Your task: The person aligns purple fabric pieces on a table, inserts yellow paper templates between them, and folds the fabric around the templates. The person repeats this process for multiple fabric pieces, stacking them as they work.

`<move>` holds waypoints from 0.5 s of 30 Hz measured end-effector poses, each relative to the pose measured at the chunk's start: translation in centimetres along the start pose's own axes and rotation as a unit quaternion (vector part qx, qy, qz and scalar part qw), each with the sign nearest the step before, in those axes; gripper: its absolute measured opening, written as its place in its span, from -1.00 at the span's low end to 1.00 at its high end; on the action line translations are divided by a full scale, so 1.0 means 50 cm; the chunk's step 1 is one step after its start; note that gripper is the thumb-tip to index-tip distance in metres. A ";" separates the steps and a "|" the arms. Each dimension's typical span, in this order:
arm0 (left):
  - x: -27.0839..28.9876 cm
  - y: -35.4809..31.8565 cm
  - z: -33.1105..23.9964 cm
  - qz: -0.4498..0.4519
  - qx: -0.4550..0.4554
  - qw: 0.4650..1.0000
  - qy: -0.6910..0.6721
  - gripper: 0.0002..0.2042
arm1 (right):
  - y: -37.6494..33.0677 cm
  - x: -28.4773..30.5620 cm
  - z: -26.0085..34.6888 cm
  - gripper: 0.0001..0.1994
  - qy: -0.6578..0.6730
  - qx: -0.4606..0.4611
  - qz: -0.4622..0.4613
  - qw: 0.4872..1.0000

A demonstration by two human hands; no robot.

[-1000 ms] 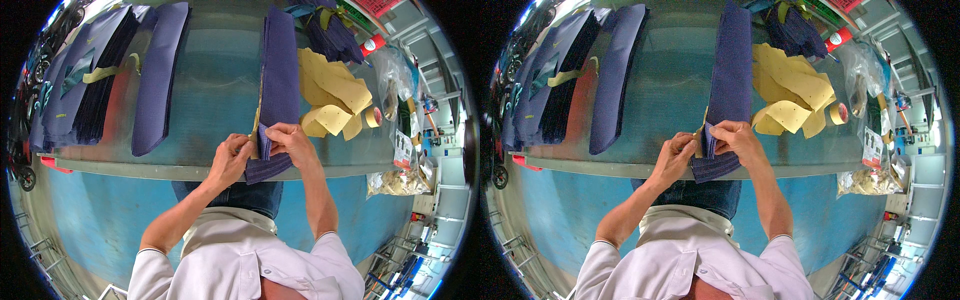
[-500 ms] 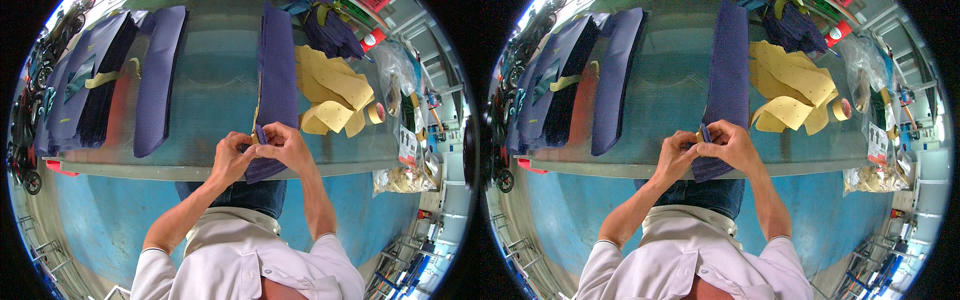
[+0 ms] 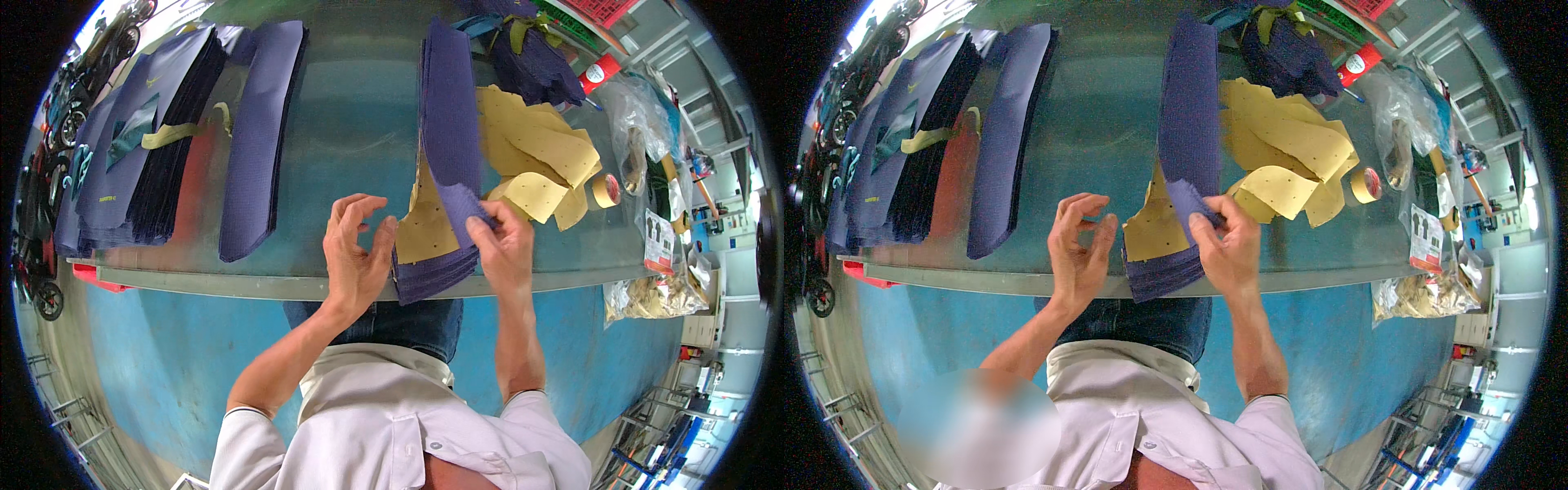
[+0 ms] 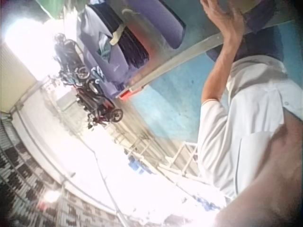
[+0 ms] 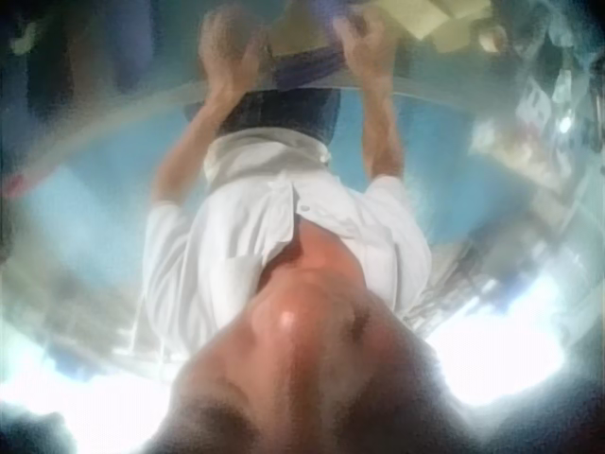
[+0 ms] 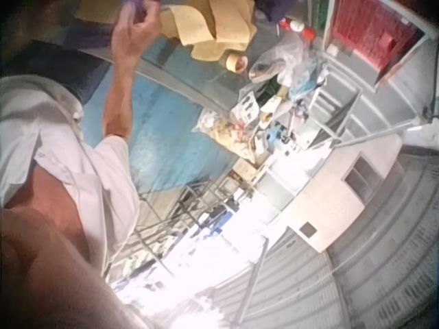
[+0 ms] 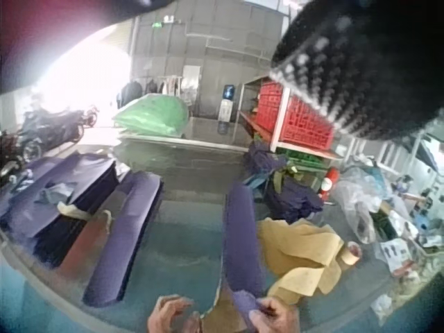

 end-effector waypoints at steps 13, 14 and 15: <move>-0.215 0.154 0.052 0.335 0.385 0.813 -0.280 -0.65 | -0.078 -0.044 0.133 -0.70 -0.253 0.410 -0.031 0.876; -0.211 0.150 0.052 0.325 0.400 0.808 -0.284 -0.66 | -0.072 -0.023 0.114 -0.65 -0.246 0.358 -0.108 0.894; -0.205 0.145 0.052 0.314 0.415 0.804 -0.287 -0.66 | -0.065 0.004 0.082 -0.60 -0.235 0.304 -0.183 0.905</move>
Point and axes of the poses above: each hand's wrist, its own y-axis towards the middle knuckle, its own x-axis out of the back of the hand, z = x × y, the point moved 4 cm from there along y, towards the middle knuckle, and after that the axes turned 9 degrees about -z, right-handed, at the moved point
